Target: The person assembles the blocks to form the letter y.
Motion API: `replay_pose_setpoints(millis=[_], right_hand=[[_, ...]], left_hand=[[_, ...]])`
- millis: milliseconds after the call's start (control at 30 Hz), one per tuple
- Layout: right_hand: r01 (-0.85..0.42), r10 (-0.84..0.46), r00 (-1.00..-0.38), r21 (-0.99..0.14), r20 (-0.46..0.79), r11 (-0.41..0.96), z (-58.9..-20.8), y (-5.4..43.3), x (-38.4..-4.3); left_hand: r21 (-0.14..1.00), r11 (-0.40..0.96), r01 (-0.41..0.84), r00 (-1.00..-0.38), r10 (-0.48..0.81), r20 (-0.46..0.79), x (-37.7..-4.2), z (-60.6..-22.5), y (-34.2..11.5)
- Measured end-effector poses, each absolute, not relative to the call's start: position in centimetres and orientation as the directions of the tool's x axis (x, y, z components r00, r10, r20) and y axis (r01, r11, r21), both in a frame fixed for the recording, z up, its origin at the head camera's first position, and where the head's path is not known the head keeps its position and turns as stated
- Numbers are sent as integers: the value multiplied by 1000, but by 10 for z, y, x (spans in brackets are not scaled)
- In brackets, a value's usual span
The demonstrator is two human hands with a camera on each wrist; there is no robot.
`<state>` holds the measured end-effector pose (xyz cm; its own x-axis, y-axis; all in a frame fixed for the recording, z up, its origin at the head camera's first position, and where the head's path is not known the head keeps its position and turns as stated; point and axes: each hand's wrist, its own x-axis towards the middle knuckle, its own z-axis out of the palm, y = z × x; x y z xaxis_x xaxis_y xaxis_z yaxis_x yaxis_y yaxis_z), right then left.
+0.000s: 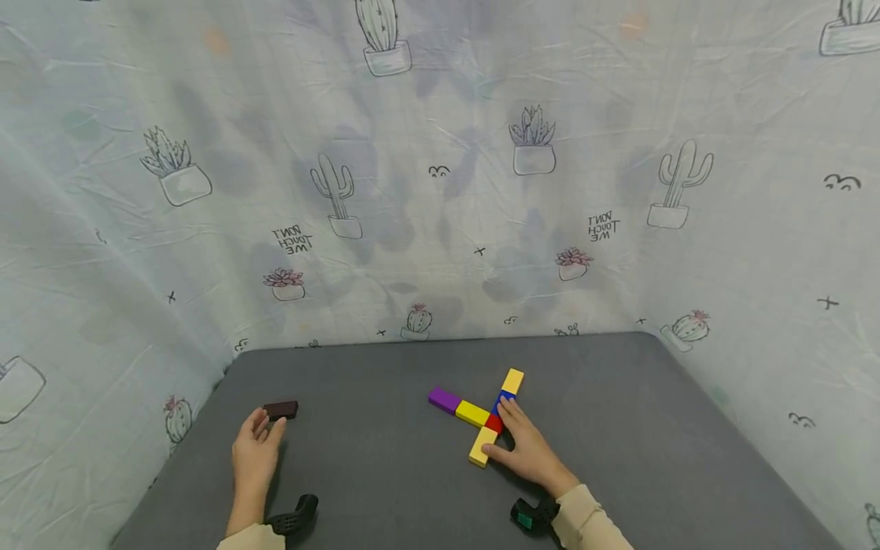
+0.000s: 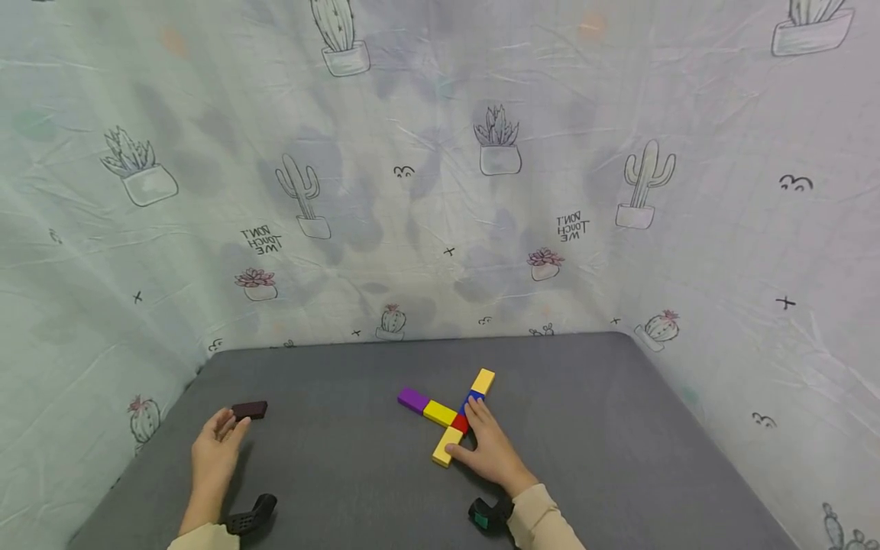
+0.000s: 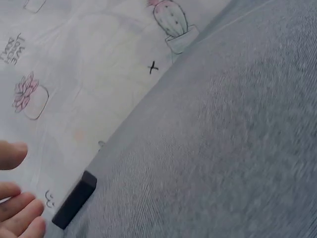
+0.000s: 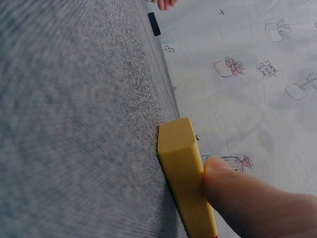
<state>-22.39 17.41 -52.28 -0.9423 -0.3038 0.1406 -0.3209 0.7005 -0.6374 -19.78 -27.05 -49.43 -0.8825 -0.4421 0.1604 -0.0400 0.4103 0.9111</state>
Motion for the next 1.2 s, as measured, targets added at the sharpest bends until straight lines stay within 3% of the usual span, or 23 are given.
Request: replay_pose_setpoints(millis=[233, 667, 1200], right_hand=[[-326, -308, -941, -635, 143, 701, -522, 174, -224], [-324, -306, -941, -634, 143, 702, -521, 174, -223], [-334, -310, -938, -633, 153, 698, -520, 174, -222]], left_hand=[[851, 503, -153, -834, -527, 162, -200, -503, -278], [727, 656, -202, -896, -423, 133, -216, -509, -279], [693, 701, -166, -934, -337, 118, -235, -508, -280]])
